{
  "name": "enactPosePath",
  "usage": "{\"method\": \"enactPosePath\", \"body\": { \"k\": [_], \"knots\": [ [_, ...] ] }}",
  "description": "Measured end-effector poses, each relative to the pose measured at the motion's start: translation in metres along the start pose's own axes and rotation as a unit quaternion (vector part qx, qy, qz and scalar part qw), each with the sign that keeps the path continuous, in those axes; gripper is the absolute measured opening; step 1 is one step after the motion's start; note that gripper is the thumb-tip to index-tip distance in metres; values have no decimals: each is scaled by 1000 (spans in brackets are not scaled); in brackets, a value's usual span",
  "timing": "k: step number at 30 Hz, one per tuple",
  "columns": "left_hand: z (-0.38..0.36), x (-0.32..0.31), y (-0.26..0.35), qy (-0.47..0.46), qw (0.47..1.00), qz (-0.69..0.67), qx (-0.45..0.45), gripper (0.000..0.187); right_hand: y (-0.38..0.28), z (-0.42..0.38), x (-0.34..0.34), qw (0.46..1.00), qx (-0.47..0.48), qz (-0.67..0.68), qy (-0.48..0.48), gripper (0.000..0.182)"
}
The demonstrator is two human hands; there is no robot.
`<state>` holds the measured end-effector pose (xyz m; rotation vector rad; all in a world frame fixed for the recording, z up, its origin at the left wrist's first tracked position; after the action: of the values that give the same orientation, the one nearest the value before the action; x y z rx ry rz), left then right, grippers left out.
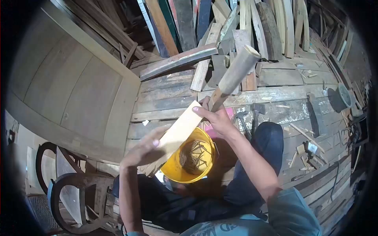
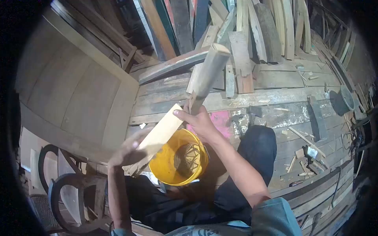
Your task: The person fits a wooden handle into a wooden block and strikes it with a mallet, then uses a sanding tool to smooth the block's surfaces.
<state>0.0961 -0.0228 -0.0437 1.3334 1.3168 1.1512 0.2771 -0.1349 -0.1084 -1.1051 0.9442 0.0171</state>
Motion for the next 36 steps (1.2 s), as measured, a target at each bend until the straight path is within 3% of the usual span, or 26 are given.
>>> {"method": "enactPosePath", "body": {
  "k": [1,2,5,9,26,29,36],
  "knots": [
    [1,-6,-1,-28,999,34,24,70,3,1,1,1000,11,-17,1,32],
    [1,-7,-13,-47,998,-29,23,67,7,2,3,999,23,-34,1,33],
    [5,-10,-4,-51,983,149,91,67,10,1,-1,997,18,-72,-8,33],
    [11,-11,-5,37,965,211,151,61,8,-2,-5,992,5,-123,-7,34],
    [7,0,-31,50,965,229,116,68,20,1,0,994,-35,-100,7,36],
    [8,4,-38,60,949,275,143,69,21,2,2,994,-18,-110,12,35],
    [11,6,-47,95,928,343,113,64,26,2,2,990,11,-136,-26,37]
  ]
}}
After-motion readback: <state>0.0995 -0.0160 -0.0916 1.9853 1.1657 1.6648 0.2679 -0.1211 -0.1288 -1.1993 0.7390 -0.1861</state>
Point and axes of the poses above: each hand's wrist, its own z-axis towards the middle knuckle, its own x-axis out of the back of the hand, y = z × x, the point moved 5 cm from there along z, towards the middle knuckle, and after that the axes turned 12 degrees about z, right-handed, at the moved point
